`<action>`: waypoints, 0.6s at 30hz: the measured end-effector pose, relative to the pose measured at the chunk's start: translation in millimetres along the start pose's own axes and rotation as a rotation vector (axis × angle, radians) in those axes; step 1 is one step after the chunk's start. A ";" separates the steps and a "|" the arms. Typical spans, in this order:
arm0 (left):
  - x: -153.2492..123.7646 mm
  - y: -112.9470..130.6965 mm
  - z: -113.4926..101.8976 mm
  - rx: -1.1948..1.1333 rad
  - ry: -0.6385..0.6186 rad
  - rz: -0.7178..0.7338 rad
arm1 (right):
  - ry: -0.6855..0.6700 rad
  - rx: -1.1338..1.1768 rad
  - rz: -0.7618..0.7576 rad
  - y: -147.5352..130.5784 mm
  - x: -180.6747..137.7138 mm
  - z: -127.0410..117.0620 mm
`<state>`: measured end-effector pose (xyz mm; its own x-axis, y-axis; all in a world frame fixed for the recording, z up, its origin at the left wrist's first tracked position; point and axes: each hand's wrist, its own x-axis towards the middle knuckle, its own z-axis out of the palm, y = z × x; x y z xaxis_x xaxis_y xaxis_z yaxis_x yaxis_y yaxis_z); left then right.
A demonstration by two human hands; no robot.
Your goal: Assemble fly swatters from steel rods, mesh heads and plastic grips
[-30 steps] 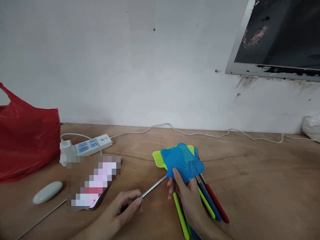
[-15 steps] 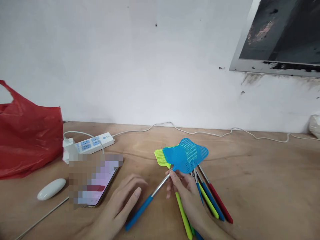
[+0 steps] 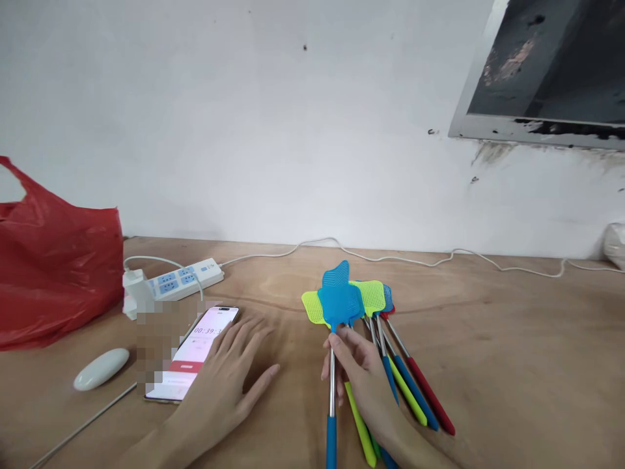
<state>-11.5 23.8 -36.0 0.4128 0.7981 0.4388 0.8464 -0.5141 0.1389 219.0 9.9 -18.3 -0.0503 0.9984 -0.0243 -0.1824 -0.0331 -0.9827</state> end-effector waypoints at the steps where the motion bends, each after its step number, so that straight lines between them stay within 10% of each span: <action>1: 0.8 2.1 -2.9 -0.048 -0.021 0.016 | 0.001 -0.027 0.003 -1.6 0.9 -0.5; 18: -1.1 16.7 -10.1 -0.336 -0.237 0.063 | 0.169 -0.954 -0.413 12.2 18.1 -24.7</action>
<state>-1.3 11.2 -25.2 0.5597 0.7916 0.2451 0.6760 -0.6073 0.4174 240.1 28.7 -35.2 -0.0092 0.9199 0.3920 0.6978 0.2867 -0.6564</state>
